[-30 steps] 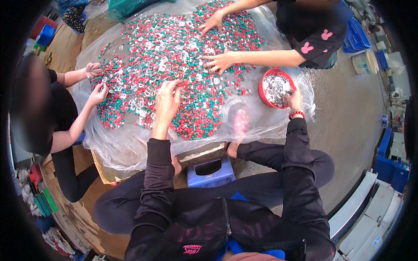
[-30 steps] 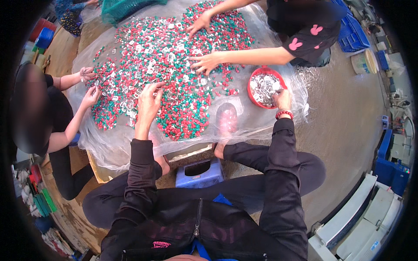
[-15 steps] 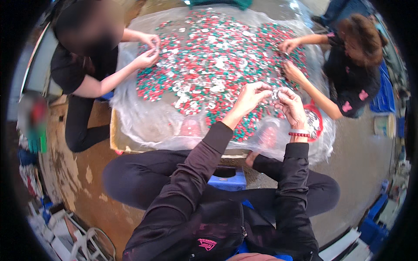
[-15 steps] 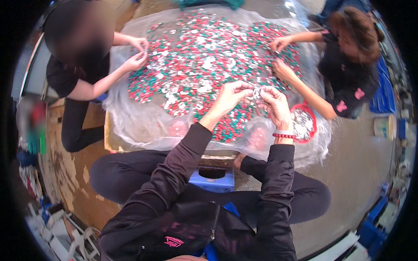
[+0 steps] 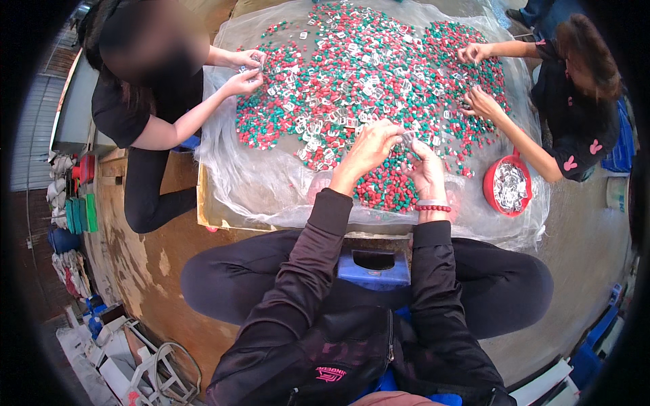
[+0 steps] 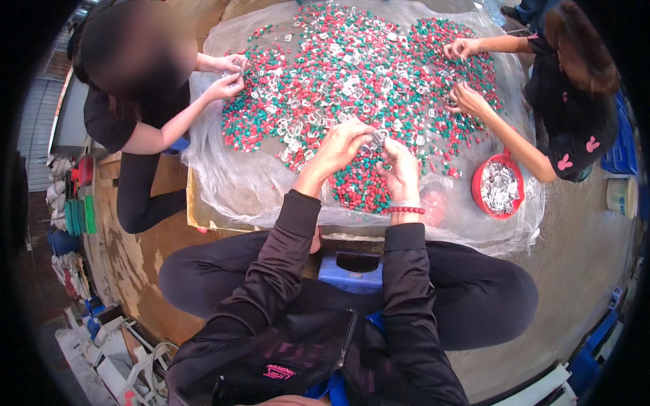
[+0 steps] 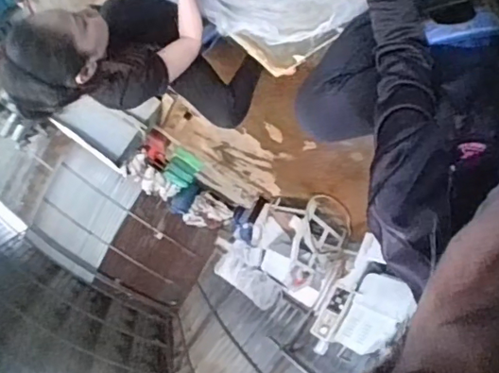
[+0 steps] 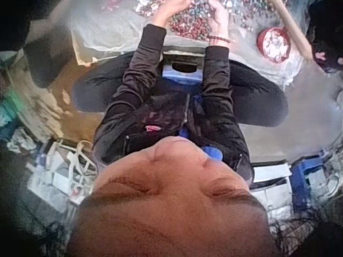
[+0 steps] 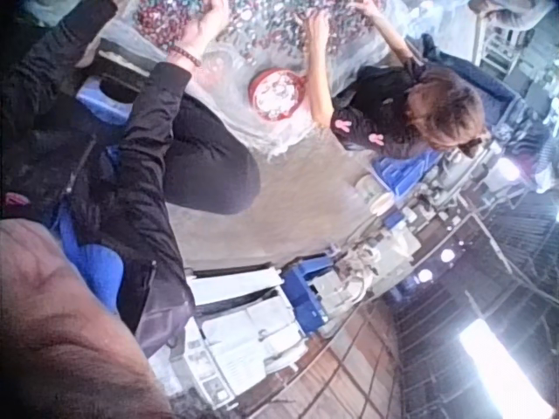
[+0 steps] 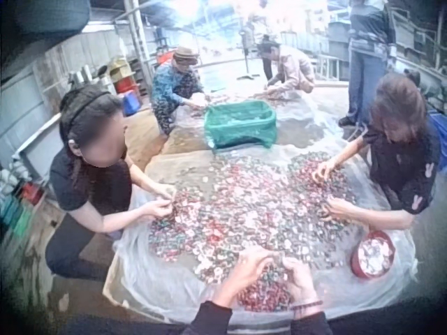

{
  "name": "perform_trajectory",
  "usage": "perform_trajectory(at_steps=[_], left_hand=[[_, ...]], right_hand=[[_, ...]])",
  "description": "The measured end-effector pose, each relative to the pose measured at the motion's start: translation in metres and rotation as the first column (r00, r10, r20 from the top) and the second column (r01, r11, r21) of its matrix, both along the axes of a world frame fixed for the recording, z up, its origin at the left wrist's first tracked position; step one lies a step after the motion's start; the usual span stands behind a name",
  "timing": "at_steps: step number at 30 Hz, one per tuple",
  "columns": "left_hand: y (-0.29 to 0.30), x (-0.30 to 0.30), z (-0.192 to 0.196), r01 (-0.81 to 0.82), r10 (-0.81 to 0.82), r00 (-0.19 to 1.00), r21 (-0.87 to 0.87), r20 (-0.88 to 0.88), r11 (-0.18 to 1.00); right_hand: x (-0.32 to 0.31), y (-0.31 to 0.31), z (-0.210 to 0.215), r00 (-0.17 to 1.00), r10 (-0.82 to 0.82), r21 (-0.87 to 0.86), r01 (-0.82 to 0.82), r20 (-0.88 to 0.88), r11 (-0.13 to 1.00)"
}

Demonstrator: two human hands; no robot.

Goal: The person sits cross-legged at a table and sorts a large pile of red, green, and white plastic bottle caps by hand. They pick individual caps from the pile and place them into a red dustpan held by a coworker.

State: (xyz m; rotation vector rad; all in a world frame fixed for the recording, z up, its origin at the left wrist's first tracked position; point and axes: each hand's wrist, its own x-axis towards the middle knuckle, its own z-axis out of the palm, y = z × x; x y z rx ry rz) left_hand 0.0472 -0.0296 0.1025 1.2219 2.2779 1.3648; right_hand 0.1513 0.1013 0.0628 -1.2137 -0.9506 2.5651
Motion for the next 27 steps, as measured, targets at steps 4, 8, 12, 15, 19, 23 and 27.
perform_trajectory(at_steps=[4,8,12,15,19,23,27], left_hand=[[0.000,0.001,0.005,0.098,-0.133,0.846,0.095,0.516,0.991],[0.001,-0.002,0.012,0.050,-0.156,0.760,0.182,0.631,0.982],[0.003,-0.004,0.012,0.057,-0.188,0.724,0.215,0.663,0.975],[0.006,0.001,0.008,-0.055,-0.042,0.860,0.172,0.509,0.984],[0.008,0.004,0.005,-0.100,0.088,0.979,0.059,0.182,0.993],[-0.006,-0.005,0.005,-0.017,0.008,0.972,0.034,0.235,0.999],[-0.039,-0.017,-0.004,-0.208,-0.059,0.635,0.245,0.770,0.947]], right_hand=[[-0.002,-0.003,-0.013,0.951,-0.304,-0.137,0.294,-0.055,0.946],[-0.001,-0.001,-0.010,0.891,-0.201,-0.414,0.016,-0.406,0.910],[0.002,-0.001,0.005,0.773,0.000,-0.187,-0.154,-0.634,0.970],[0.005,0.001,0.014,0.809,0.117,-0.068,-0.190,-0.576,0.980],[0.003,0.004,0.003,0.905,0.122,-0.014,-0.140,-0.407,0.990],[0.005,0.013,-0.024,0.945,-0.091,-0.237,0.015,-0.314,0.971],[0.019,0.033,-0.039,0.914,-0.207,-0.307,0.097,-0.349,0.947]])
